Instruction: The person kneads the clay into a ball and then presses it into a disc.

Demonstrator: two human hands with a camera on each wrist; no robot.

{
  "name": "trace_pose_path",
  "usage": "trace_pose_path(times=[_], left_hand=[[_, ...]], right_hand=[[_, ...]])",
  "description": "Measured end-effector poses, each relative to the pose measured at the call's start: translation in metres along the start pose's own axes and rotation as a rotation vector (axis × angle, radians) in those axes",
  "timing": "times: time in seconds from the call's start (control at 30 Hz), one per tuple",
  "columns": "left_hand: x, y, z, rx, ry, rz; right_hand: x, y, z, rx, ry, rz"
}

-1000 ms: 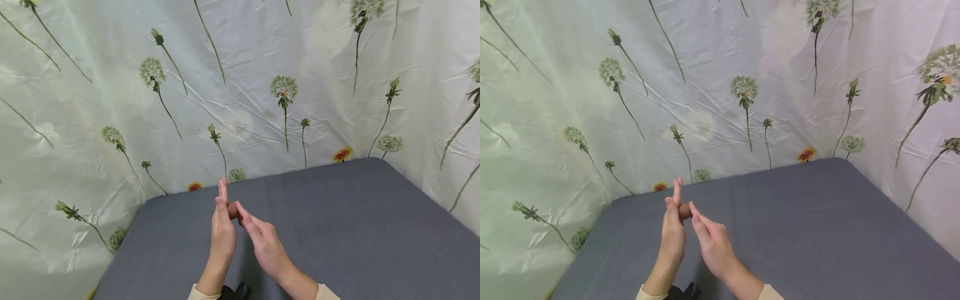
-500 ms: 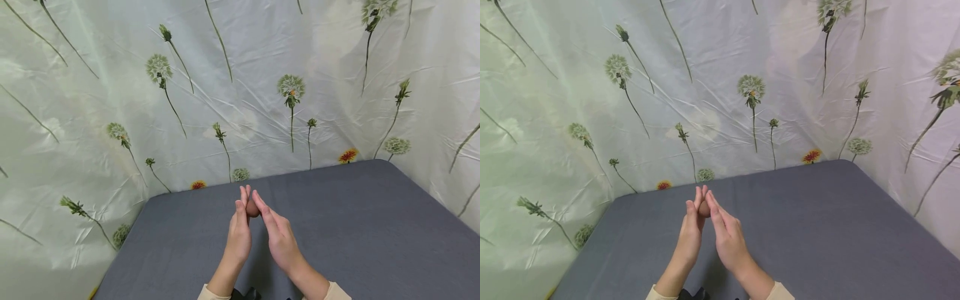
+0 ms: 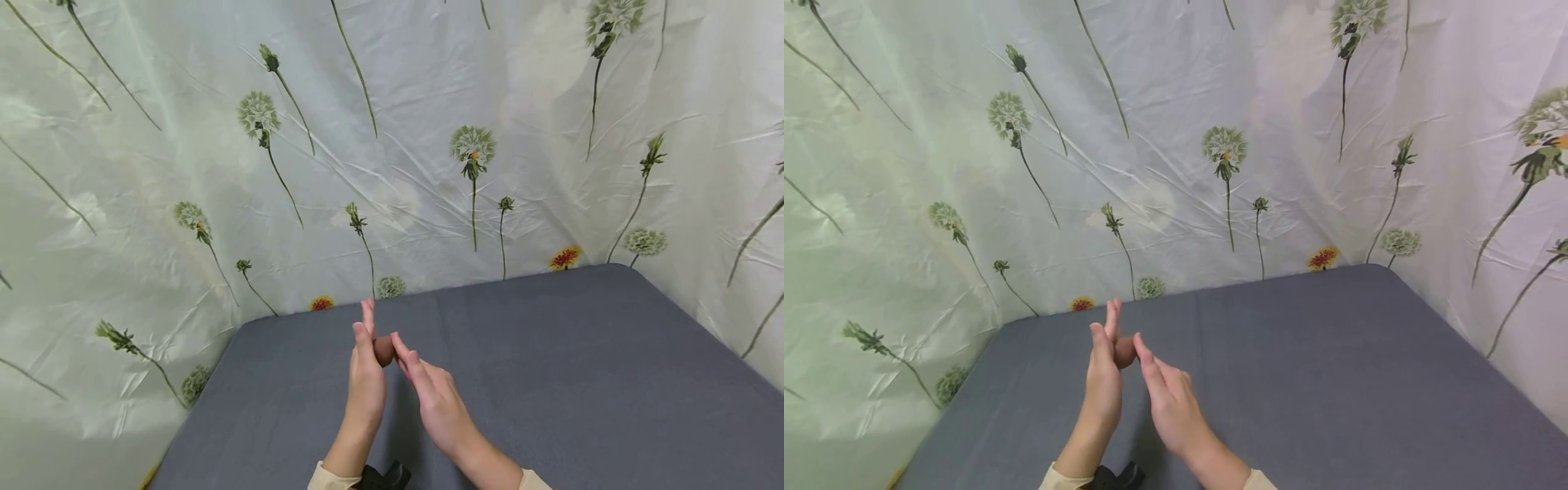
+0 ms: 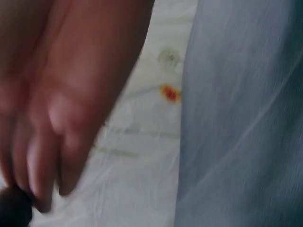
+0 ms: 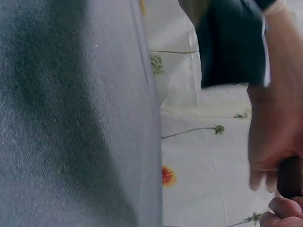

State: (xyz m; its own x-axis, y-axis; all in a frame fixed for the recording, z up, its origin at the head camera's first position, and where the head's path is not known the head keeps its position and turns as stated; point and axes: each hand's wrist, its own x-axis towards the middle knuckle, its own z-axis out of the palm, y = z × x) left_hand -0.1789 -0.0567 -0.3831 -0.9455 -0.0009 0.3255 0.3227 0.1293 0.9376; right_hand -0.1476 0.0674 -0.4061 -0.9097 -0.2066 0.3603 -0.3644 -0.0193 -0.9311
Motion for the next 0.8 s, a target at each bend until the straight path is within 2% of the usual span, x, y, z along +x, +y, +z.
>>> trace_pose_path(times=[0.07, 0.13, 0.2, 0.3, 0.43, 0.53, 0.67, 0.8], left_hand=[[0.005, -0.004, -0.007, -0.030, 0.025, -0.046], [0.006, -0.007, -0.009, -0.049, 0.023, -0.063], [0.004, -0.010, -0.005, -0.065, -0.001, -0.063], [-0.003, -0.014, 0.008, -0.050, -0.060, -0.047], [-0.015, -0.015, 0.026, 0.030, -0.122, -0.001], [-0.021, -0.010, 0.031, 0.051, -0.141, 0.030], [-0.020, 0.000, 0.027, 0.028, -0.125, 0.021], [-0.013, 0.006, 0.016, -0.077, -0.064, -0.026]], right_hand=[[-0.002, -0.002, 0.004, -0.021, 0.001, -0.018], [-0.003, -0.003, 0.005, -0.048, 0.008, -0.049], [-0.003, -0.004, 0.004, -0.086, 0.034, -0.096], [0.000, -0.004, -0.003, -0.133, 0.096, -0.140], [0.006, -0.003, -0.017, -0.125, 0.151, -0.091], [0.009, -0.002, -0.024, -0.102, 0.157, -0.047], [0.009, -0.001, -0.022, -0.078, 0.138, -0.054], [0.005, -0.001, -0.009, -0.058, 0.091, -0.056]])
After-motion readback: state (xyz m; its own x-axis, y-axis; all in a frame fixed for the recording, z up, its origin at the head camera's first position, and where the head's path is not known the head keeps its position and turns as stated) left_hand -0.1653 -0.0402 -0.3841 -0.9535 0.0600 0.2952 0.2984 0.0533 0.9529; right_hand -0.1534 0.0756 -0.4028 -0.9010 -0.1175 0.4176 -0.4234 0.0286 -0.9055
